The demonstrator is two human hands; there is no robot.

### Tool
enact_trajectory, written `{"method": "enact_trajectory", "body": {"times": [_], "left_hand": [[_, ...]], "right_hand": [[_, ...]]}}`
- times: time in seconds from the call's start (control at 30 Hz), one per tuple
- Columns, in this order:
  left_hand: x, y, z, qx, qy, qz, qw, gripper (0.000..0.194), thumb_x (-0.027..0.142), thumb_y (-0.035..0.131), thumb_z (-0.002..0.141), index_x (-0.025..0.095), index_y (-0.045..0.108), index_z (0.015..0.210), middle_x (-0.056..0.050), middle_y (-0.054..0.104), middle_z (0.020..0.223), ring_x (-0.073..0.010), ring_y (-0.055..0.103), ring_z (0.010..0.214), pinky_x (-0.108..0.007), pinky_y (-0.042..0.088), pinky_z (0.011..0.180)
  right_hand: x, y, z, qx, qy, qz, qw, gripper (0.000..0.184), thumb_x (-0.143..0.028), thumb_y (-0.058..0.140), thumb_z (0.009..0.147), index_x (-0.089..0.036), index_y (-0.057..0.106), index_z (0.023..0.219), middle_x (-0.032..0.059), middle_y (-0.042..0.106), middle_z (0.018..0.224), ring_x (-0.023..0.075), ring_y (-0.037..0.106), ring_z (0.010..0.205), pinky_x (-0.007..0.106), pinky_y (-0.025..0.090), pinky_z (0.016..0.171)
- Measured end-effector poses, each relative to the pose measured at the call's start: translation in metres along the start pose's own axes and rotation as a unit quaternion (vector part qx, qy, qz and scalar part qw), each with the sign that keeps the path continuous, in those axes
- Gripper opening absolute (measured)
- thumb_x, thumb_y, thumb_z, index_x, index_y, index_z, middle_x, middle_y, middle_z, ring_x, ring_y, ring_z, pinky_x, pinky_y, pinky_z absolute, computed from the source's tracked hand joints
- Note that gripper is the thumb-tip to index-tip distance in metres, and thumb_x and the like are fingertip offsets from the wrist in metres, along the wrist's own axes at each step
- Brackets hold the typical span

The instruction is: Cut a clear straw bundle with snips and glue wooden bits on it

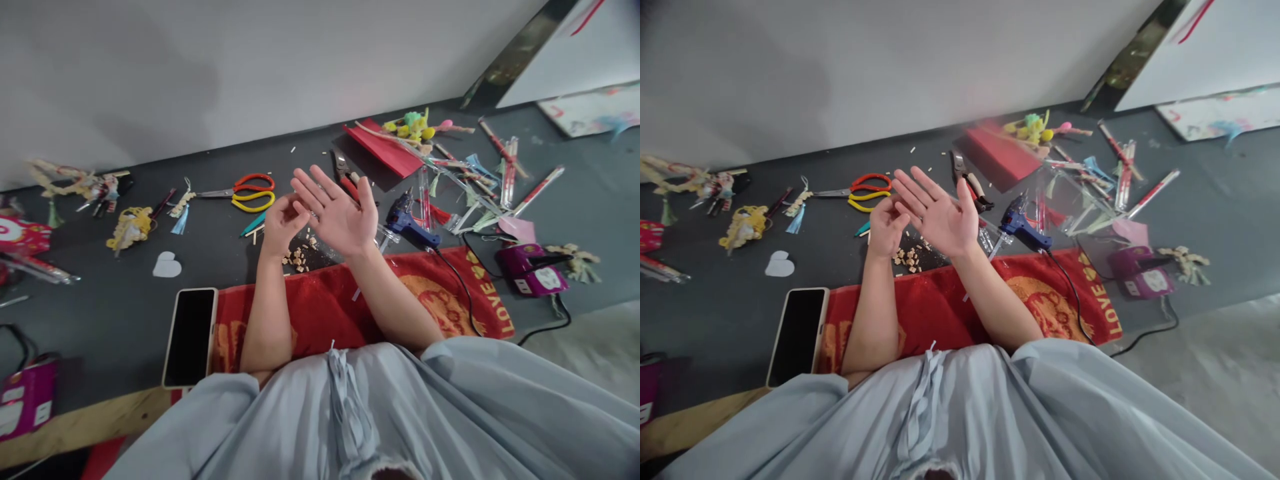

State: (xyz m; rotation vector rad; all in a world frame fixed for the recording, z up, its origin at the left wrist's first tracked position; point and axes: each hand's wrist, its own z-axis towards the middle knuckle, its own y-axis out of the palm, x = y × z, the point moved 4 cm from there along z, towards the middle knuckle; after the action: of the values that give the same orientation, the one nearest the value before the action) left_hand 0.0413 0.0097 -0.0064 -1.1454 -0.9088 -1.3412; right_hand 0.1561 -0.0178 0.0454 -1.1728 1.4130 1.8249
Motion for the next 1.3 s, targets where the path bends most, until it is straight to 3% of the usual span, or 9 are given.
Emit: {"method": "enact_trajectory", "body": {"times": [0.17, 0.37, 0.57, 0.73, 0.93, 1.0, 1.2, 1.3], "left_hand": [[0.007, 0.004, -0.001, 0.001, -0.025, 0.032, 0.999, 0.042, 0.055, 0.069, 0.067, 0.021, 0.059, 0.089, -0.004, 0.067, 0.09, -0.0184, 0.067, 0.091, -0.032, 0.055, 0.078], [0.009, 0.002, 0.001, 0.045, 0.008, 0.023, 0.999, 0.043, 0.06, 0.069, 0.065, 0.019, 0.057, 0.073, 0.0, 0.062, 0.074, -0.0121, 0.061, 0.072, -0.027, 0.051, 0.066], [0.002, 0.002, 0.004, 0.063, 0.029, -0.023, 0.997, 0.038, 0.053, 0.068, 0.071, 0.017, 0.056, 0.065, 0.003, 0.055, 0.061, -0.0049, 0.048, 0.055, -0.02, 0.039, 0.051], [-0.003, 0.0, 0.004, 0.094, -0.005, -0.018, 0.995, 0.045, 0.056, 0.059, 0.077, 0.017, 0.052, 0.056, 0.004, 0.046, 0.052, -0.0057, 0.045, 0.049, -0.02, 0.036, 0.047], [-0.018, 0.0, 0.004, 0.084, -0.054, -0.086, 0.991, 0.061, 0.066, 0.029, 0.086, 0.019, 0.063, 0.069, -0.003, 0.058, 0.061, -0.0129, 0.061, 0.064, -0.024, 0.047, 0.053], [-0.019, -0.001, 0.005, 0.074, -0.048, -0.082, 0.993, 0.063, 0.066, 0.026, 0.086, 0.019, 0.065, 0.072, -0.004, 0.06, 0.064, -0.0138, 0.063, 0.065, -0.025, 0.049, 0.054], [-0.004, -0.004, 0.004, 0.07, 0.038, 0.006, 0.997, 0.036, 0.055, 0.063, 0.075, 0.02, 0.064, 0.086, -0.001, 0.065, 0.077, -0.01, 0.062, 0.067, -0.023, 0.053, 0.061], [0.005, -0.004, 0.002, 0.079, 0.077, 0.034, 0.993, 0.034, 0.049, 0.069, 0.072, 0.02, 0.064, 0.091, -0.001, 0.066, 0.081, -0.0089, 0.063, 0.07, -0.022, 0.054, 0.066]], "right_hand": [[0.001, -0.002, 0.002, -0.012, -0.018, 0.061, 0.998, 0.07, -0.072, 0.02, 0.081, -0.029, 0.04, 0.133, 0.0037, 0.042, 0.145, 0.0229, 0.031, 0.14, 0.052, 0.029, 0.111], [0.01, -0.005, 0.005, 0.001, 0.031, 0.09, 0.995, 0.071, -0.069, 0.015, 0.083, -0.028, 0.036, 0.136, 0.0023, 0.042, 0.146, 0.0203, 0.028, 0.142, 0.049, 0.028, 0.112], [0.021, -0.009, 0.006, -0.046, 0.04, 0.238, 0.969, 0.07, -0.066, 0.013, 0.085, -0.026, 0.035, 0.138, 0.003, 0.04, 0.147, 0.0156, 0.028, 0.142, 0.043, 0.024, 0.115], [0.025, -0.012, 0.006, -0.056, 0.05, 0.295, 0.953, 0.068, -0.065, 0.013, 0.087, -0.026, 0.037, 0.137, 0.0022, 0.043, 0.145, 0.0148, 0.028, 0.142, 0.043, 0.021, 0.116], [0.026, -0.017, 0.007, -0.047, 0.03, 0.297, 0.953, 0.069, -0.068, 0.018, 0.085, -0.028, 0.035, 0.139, 0.0023, 0.041, 0.147, 0.0172, 0.028, 0.142, 0.048, 0.021, 0.116], [0.026, -0.019, 0.008, -0.042, 0.023, 0.293, 0.955, 0.07, -0.07, 0.021, 0.084, -0.03, 0.035, 0.14, 0.0021, 0.04, 0.148, 0.0175, 0.026, 0.143, 0.049, 0.021, 0.115], [0.026, -0.025, 0.009, -0.036, 0.002, 0.284, 0.958, 0.068, -0.07, 0.018, 0.084, -0.031, 0.041, 0.135, 0.0008, 0.044, 0.144, 0.0175, 0.029, 0.142, 0.051, 0.022, 0.114], [0.027, -0.027, 0.01, -0.03, 0.002, 0.275, 0.961, 0.068, -0.07, 0.018, 0.084, -0.031, 0.04, 0.136, 0.0007, 0.042, 0.146, 0.017, 0.026, 0.143, 0.05, 0.024, 0.114]]}}
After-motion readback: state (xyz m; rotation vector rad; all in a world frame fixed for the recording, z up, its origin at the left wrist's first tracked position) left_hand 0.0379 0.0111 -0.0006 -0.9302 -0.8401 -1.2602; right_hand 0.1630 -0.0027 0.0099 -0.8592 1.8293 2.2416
